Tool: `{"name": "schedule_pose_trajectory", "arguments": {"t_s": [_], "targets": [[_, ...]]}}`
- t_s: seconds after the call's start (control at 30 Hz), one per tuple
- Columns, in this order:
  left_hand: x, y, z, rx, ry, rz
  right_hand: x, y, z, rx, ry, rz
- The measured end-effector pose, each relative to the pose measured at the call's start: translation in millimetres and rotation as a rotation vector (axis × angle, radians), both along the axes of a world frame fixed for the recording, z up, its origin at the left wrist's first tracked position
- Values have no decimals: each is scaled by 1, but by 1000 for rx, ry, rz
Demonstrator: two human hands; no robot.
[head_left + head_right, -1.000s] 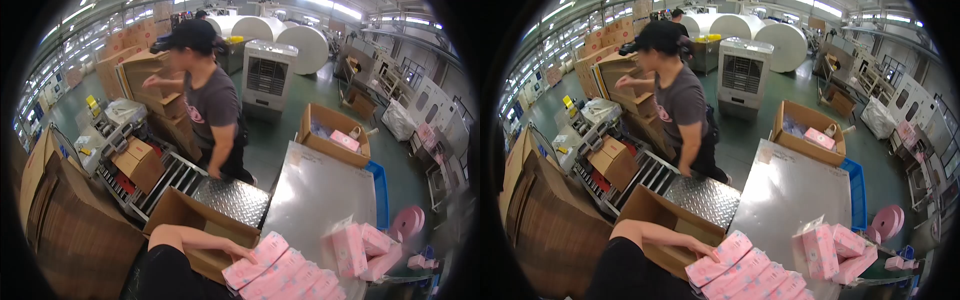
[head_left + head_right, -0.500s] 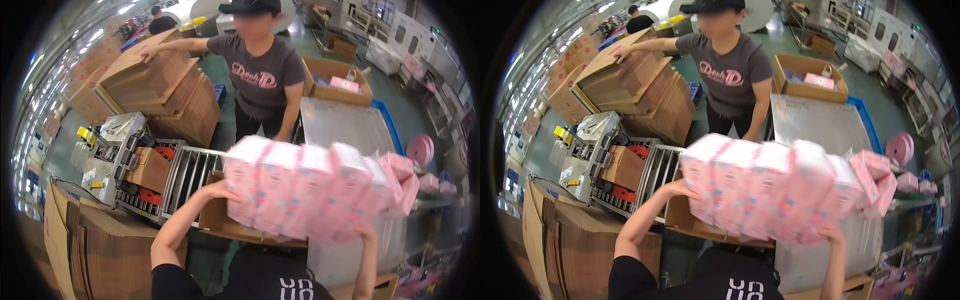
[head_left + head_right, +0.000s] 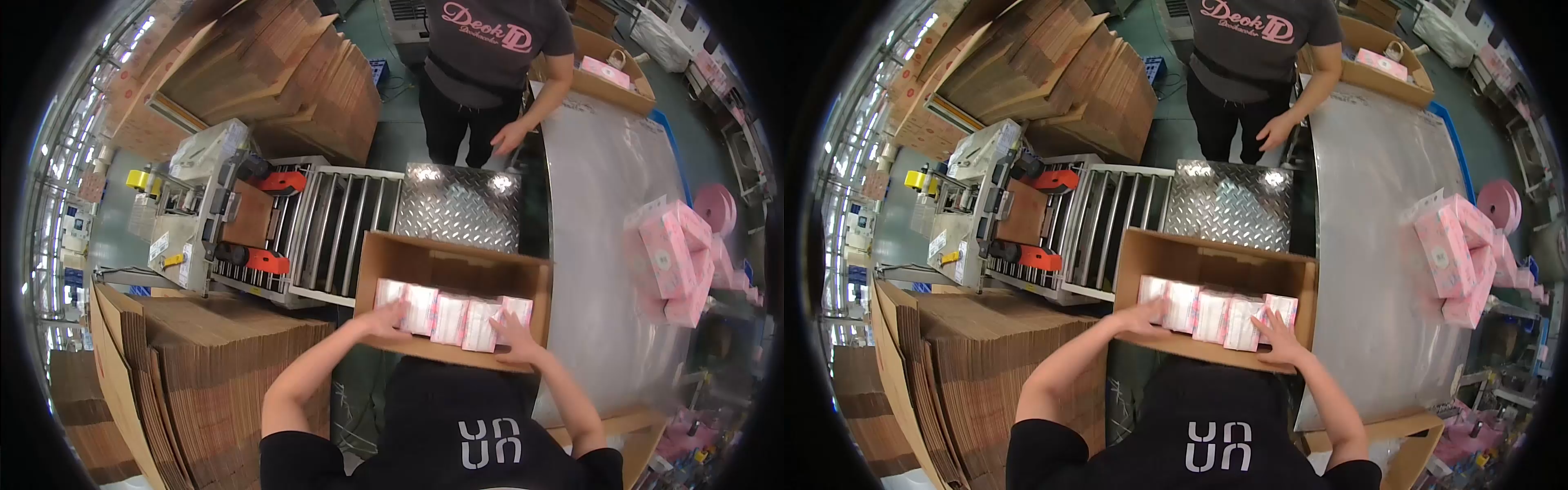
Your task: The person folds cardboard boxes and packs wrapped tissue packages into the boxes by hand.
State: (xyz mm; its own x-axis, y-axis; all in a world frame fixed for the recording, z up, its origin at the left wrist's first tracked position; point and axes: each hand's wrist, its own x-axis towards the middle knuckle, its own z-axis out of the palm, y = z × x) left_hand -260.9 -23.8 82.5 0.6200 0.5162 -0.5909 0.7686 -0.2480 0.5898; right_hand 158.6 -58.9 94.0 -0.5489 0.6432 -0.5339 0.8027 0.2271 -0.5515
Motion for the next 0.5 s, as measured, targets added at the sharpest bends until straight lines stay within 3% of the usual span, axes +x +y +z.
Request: {"name": "schedule_pose_trajectory", "arguments": {"t_s": [0.03,0.1,0.13,0.17,0.23,0.3,0.37,0.43,0.47,0.5], "targets": [[11,-4,-23,-211,138,37,0,4,-34,-89,30,-50],[35,-17,-75,-142,399,41,-11,15,-51,-79,-159,38],[46,-12,-68,-146,451,111,-17,20,-53,-3,-220,39],[56,0,-41,-11,436,205,-22,33,-58,92,-281,34],[73,28,-47,308,523,289,-23,60,-85,165,-236,-94],[72,66,-60,432,396,352,-21,98,-93,132,-228,-142],[78,95,-79,422,364,424,-21,120,-103,212,-179,-191],[76,137,-91,277,388,390,-19,149,-150,191,-84,-230],[79,161,-90,294,384,387,-23,165,-153,114,-174,-217],[80,172,-87,126,447,324,-29,184,-137,192,-343,-35]]}}
